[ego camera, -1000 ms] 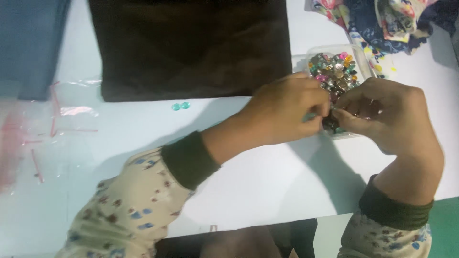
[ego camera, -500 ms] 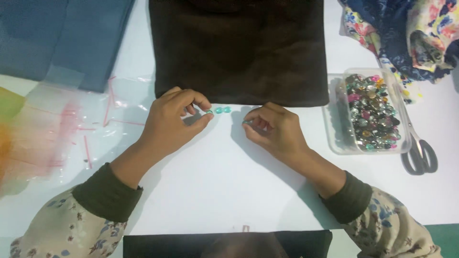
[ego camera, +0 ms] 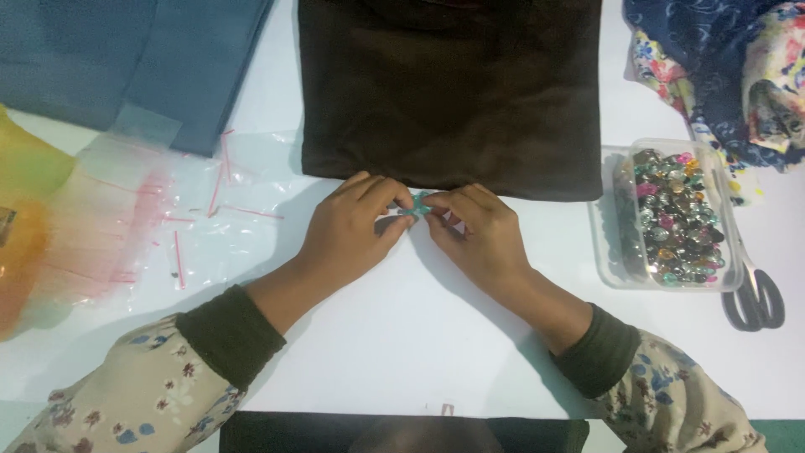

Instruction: Sorting and packaging small decorative beads into plastic bags

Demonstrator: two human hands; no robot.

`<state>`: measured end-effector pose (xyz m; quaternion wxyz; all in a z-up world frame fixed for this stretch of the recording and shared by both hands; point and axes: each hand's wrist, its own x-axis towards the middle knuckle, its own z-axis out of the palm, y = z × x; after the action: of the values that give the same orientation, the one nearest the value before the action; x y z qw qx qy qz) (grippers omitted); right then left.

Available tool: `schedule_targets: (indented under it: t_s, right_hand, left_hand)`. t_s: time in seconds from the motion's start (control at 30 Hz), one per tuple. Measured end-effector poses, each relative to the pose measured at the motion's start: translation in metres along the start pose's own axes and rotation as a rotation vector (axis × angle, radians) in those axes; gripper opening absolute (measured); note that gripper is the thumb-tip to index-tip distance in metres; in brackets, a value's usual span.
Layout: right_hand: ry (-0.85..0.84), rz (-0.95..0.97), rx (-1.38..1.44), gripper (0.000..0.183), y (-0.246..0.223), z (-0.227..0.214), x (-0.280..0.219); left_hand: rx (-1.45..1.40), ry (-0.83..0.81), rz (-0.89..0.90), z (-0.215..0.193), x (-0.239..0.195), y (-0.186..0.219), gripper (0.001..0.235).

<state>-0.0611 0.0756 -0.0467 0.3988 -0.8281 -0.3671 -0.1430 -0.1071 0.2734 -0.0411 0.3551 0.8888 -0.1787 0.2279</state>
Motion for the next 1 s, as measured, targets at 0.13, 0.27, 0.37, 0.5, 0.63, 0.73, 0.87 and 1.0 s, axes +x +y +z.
schedule_targets:
  t_s: [0.13,0.27,0.37,0.5,0.63,0.73,0.87,1.0]
  right_hand:
    - [0.037,-0.014,-0.004,0.013,0.000,-0.016,0.000]
    - [0.128,-0.083,-0.092,0.012,0.002,-0.052,0.011]
    - [0.130,-0.081,-0.190,0.013,-0.010,-0.098,0.022]
    - [0.152,0.025,-0.328,0.032,0.059,-0.161,-0.004]
    - [0.137,0.150,-0.459,0.027,0.120,-0.226,-0.042]
    - [0.113,0.234,-0.596,0.021,0.162,-0.250,-0.068]
    - [0.031,0.225,-0.434,0.031,0.173,-0.250,-0.069]
    - [-0.036,0.061,-0.431,0.034,0.158,-0.229,-0.054]
  left_hand:
    - [0.007,0.096,0.101,0.007,0.001,0.002,0.025]
    - [-0.031,0.190,0.234,0.027,0.011,0.024,0.014]
    - [-0.108,0.193,0.328,0.049,0.031,0.054,0.014]
    - [-0.267,0.195,0.314,0.080,0.064,0.107,0.009]
    - [-0.286,0.164,0.268,0.144,0.099,0.125,0.009]
    - [-0.250,0.110,0.196,0.187,0.132,0.126,0.014]
    - [0.085,-0.001,0.100,0.218,0.169,0.120,0.007]
    - [0.337,-0.114,0.073,0.225,0.184,0.113,0.013]
